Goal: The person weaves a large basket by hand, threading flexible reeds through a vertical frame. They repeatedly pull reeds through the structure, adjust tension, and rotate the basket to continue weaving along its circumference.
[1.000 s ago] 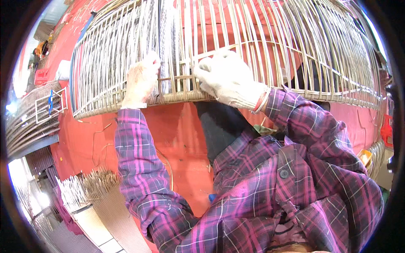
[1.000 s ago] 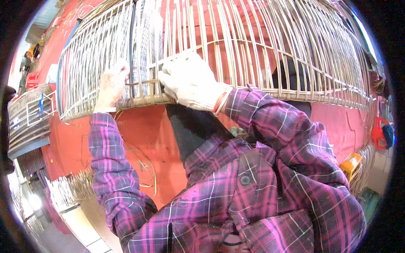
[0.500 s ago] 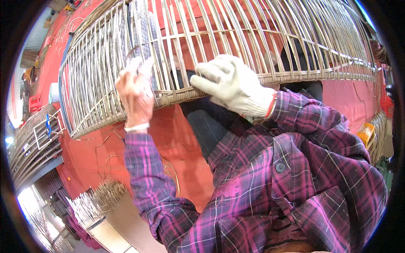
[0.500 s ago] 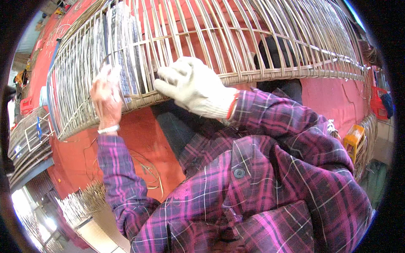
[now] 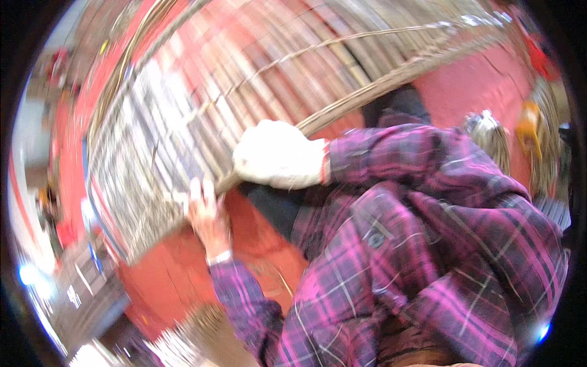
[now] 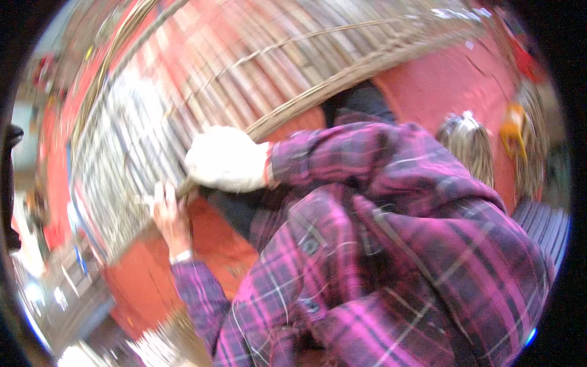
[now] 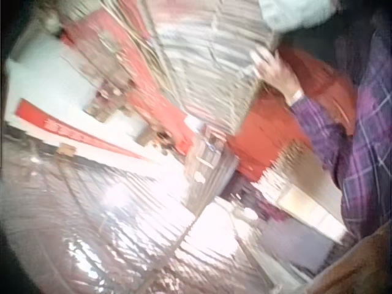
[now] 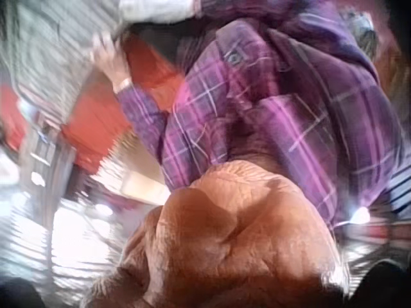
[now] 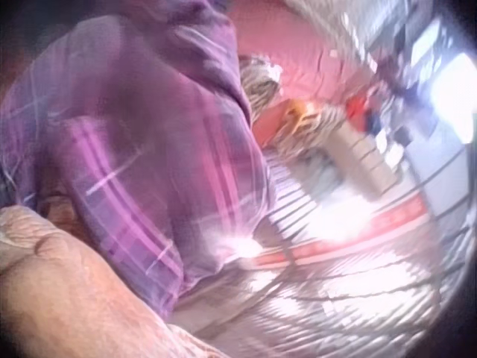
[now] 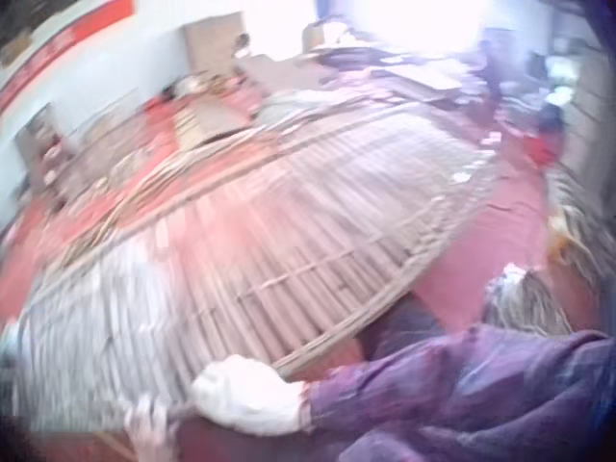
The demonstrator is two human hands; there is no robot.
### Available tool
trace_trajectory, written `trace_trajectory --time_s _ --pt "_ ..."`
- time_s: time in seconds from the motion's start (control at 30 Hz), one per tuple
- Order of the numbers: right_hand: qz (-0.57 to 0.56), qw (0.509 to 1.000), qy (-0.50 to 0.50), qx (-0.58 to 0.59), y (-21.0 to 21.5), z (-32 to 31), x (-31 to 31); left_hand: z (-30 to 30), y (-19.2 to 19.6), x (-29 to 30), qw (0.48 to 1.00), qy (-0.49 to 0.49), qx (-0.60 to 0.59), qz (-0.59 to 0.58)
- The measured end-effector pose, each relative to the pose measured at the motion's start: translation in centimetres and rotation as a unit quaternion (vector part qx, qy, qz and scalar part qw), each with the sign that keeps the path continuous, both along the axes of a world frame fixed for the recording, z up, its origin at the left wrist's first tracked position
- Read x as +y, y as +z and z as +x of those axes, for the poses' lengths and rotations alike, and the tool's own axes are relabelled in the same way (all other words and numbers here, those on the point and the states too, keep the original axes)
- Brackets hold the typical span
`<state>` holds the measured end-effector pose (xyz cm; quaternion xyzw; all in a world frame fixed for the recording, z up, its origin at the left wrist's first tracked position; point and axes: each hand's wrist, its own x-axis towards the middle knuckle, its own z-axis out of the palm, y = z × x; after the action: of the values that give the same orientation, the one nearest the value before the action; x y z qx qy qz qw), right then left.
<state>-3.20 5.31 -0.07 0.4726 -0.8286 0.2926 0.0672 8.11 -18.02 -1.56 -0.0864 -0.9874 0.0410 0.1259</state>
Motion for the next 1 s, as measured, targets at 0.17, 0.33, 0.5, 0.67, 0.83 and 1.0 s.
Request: trace_trajectory --time_s 0.17,0.33,0.5,0.67,0.83,1.0 --pt "-0.106 0.983 0.066 0.137 0.7 -1.5 1.9 -0.2 1.1 1.3 1.0 0.004 0.001 0.025" --pt "-0.078 0.986 -0.061 0.131 0.4 -4.6 15.0 -1.3 2.1 6.6 0.994 0.007 0.012 0.109" --pt "0.046 0.961 -0.231 0.145 1.0 -5.1 28.9 -6.2 2.8 15.0 0.984 -0.132 -0.016 0.117" --pt "0.097 0.947 -0.254 0.174 3.2 -6.3 33.2 -10.6 2.1 19.9 0.978 -0.206 0.02 0.006" --pt "0.11 0.959 -0.218 0.144 3.7 -6.9 31.4 -10.7 2.7 17.3 0.977 -0.213 -0.009 0.026" --pt "0.091 0.954 -0.265 0.108 4.5 -5.4 26.8 -10.5 4.3 13.3 0.968 -0.248 0.011 0.046"
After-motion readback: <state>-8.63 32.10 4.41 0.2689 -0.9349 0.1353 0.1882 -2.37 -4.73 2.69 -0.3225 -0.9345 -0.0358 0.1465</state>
